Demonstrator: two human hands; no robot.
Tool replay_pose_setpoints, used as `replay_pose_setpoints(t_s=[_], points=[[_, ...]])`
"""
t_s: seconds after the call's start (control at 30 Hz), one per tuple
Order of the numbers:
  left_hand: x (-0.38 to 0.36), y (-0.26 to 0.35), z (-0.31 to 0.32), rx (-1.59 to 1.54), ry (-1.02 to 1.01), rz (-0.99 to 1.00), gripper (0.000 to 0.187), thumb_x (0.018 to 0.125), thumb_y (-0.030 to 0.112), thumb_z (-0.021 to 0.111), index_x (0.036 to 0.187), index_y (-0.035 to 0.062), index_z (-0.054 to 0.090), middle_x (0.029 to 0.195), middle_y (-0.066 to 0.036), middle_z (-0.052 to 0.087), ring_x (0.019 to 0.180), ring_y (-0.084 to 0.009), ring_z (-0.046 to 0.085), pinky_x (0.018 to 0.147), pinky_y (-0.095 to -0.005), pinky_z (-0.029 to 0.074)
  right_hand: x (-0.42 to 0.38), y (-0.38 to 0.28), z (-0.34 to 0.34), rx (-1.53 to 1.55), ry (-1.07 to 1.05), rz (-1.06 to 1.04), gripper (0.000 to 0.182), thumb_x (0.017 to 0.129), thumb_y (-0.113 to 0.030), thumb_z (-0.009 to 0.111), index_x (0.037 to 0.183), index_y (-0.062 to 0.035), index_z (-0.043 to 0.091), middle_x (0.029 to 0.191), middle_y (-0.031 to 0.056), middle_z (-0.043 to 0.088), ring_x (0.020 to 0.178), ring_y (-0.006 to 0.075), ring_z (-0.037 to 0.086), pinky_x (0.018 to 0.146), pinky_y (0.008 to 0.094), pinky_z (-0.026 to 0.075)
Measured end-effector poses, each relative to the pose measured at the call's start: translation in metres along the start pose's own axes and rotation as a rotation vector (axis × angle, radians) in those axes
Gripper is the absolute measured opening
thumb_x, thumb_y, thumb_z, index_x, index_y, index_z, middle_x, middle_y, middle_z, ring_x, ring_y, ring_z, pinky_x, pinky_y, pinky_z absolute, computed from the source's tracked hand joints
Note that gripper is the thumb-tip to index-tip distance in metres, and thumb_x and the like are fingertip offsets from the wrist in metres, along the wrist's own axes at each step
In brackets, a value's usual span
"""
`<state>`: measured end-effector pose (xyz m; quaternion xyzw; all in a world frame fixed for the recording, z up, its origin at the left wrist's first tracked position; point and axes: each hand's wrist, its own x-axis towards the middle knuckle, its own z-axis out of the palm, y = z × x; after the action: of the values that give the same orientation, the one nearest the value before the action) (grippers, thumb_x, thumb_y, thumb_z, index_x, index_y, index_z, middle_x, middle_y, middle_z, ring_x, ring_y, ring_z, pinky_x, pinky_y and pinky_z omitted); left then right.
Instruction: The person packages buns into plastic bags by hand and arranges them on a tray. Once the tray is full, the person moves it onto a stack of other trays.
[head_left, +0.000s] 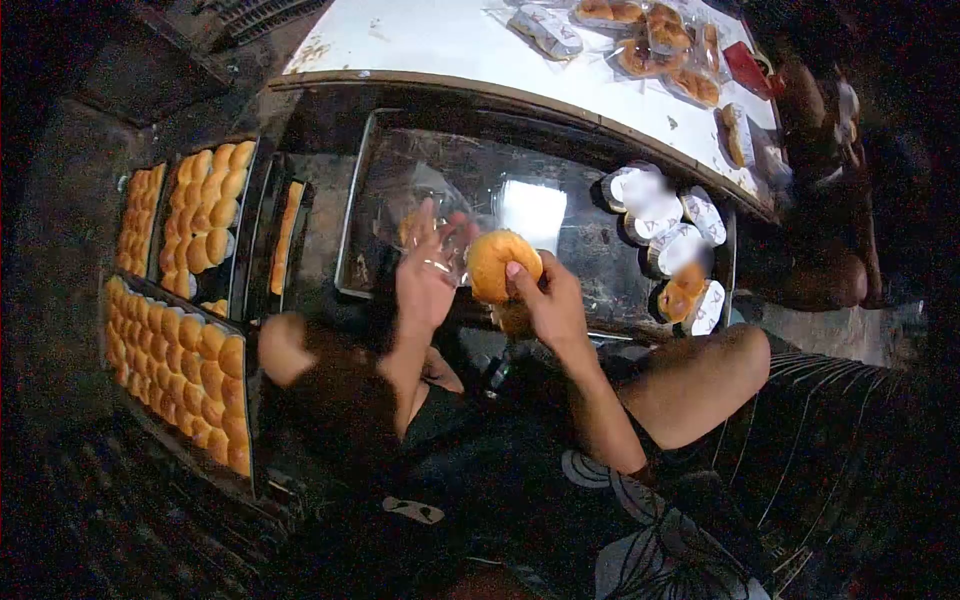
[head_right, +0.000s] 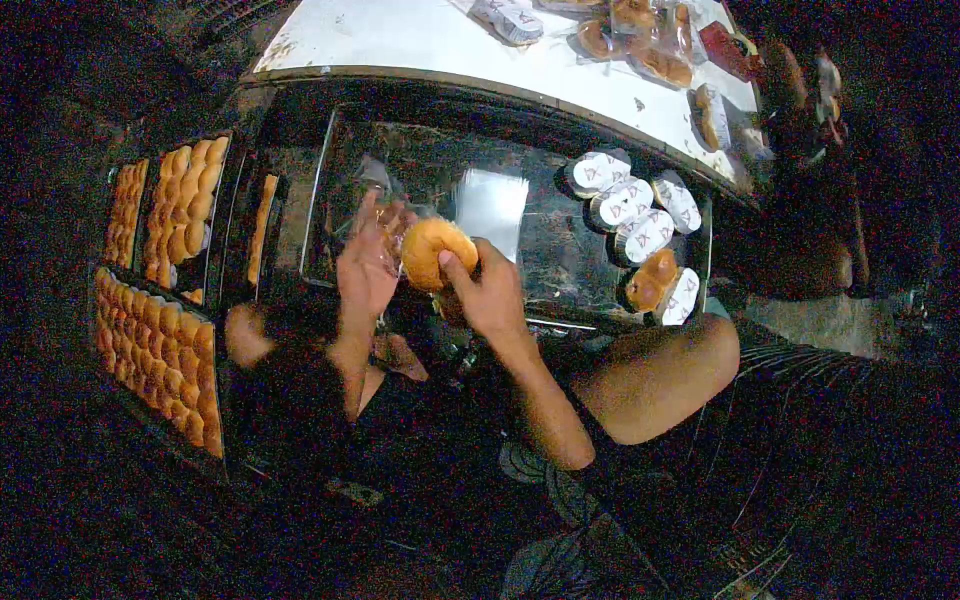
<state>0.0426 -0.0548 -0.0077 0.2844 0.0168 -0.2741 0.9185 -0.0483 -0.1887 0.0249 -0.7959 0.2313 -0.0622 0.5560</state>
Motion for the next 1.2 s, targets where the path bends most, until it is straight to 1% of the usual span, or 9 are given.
replay_pose_setpoints(t_s=[0.27,0.43,0.5,0.6,0.7,0.83,1.07,1.17,1.2], points=[[0.009,0.023,-0.019,-0.550,0.091,-0.123,0.029,0.081,0.013,0.040,0.106,-0.0009,0.045,0.105,-0.018,0.050,0.103,-0.0291,0.046,0.092,-0.0434,0.035,-0.015,0.013,-0.005,0.236,-0.126,0.084,0.037,0.077,-0.034,0.057,0.090,0.0007,0.054,0.078,0.0094,0.059,0.070,0.0122,0.054,0.065,0.0273,0.043],[0.008,0.014,-0.011,-0.414,0.176,-0.077,0.028,0.081,0.015,0.042,0.102,-0.0030,0.046,0.107,-0.019,0.049,0.103,-0.0291,0.046,0.093,-0.0421,0.035,-0.002,-0.022,-0.001,0.186,-0.023,-0.061,0.034,0.073,-0.032,0.062,0.082,-0.0002,0.058,0.070,0.0092,0.059,0.060,0.0167,0.056,0.056,0.0293,0.045],[0.003,0.005,-0.010,-0.376,0.143,-0.093,0.036,0.081,0.015,0.044,0.114,0.0001,0.039,0.111,-0.018,0.047,0.104,-0.0284,0.045,0.092,-0.0419,0.035,0.007,-0.030,0.001,-0.240,0.119,-0.376,0.031,0.071,-0.031,0.063,0.079,-0.0013,0.058,0.069,0.0137,0.058,0.060,0.0256,0.057,0.055,0.0324,0.045],[0.001,-0.004,0.005,0.011,-0.040,0.157,0.065,0.079,0.014,0.049,0.132,0.0142,0.010,0.116,-0.015,0.044,0.106,-0.0281,0.043,0.088,-0.0373,0.038,0.010,-0.036,0.004,-0.318,0.083,-0.207,0.032,0.069,-0.029,0.064,0.081,0.0006,0.060,0.069,0.0157,0.060,0.062,0.0259,0.059,0.057,0.0318,0.046],[-0.001,-0.007,0.005,0.092,-0.142,0.217,0.067,0.079,0.013,0.049,0.132,0.0151,0.009,0.119,-0.015,0.041,0.106,-0.0293,0.043,0.088,-0.0361,0.037,0.008,-0.038,0.009,-0.294,-0.007,-0.103,0.035,0.068,-0.030,0.066,0.081,0.0022,0.060,0.065,0.0148,0.060,0.061,0.0245,0.060,0.058,0.0313,0.046],[-0.003,-0.020,0.010,0.261,-0.026,0.236,0.075,0.074,0.026,0.056,0.132,0.0165,0.009,0.118,-0.018,0.038,0.102,-0.0337,0.046,0.088,-0.0456,0.037,0.005,-0.031,0.018,-0.060,0.239,-0.011,0.045,0.065,-0.028,0.069,0.092,0.0051,0.054,0.078,0.0164,0.060,0.068,0.0192,0.059,0.061,0.0295,0.046],[-0.017,-0.038,-0.005,0.125,-0.037,0.106,0.072,0.070,0.031,0.053,0.128,0.0055,0.018,0.111,-0.017,0.043,0.099,-0.0292,0.048,0.086,-0.0378,0.039,0.010,-0.045,0.017,0.068,-0.011,0.323,0.060,0.067,-0.032,0.068,0.106,0.0029,0.040,0.090,0.0147,0.053,0.090,0.0210,0.052,0.078,0.0292,0.041],[-0.012,-0.020,-0.016,0.013,0.068,-0.019,0.064,0.072,0.037,0.047,0.123,0.0033,0.028,0.109,-0.020,0.046,0.098,-0.0337,0.048,0.086,-0.0429,0.038,-0.011,-0.004,0.037,0.247,-0.041,-0.134,0.067,0.069,-0.031,0.067,0.115,0.0025,0.030,0.103,0.0189,0.049,0.092,0.0239,0.051,0.079,0.0314,0.041],[-0.011,-0.009,-0.014,-0.277,-0.127,-0.174,0.058,0.074,0.038,0.045,0.118,0.0013,0.034,0.109,-0.021,0.046,0.098,-0.0331,0.048,0.084,-0.0426,0.040,-0.026,-0.001,0.035,0.322,-0.145,-0.015,0.069,0.072,-0.028,0.065,0.119,0.0008,0.024,0.113,0.0181,0.040,0.100,0.0251,0.046,0.084,0.0323,0.038]])
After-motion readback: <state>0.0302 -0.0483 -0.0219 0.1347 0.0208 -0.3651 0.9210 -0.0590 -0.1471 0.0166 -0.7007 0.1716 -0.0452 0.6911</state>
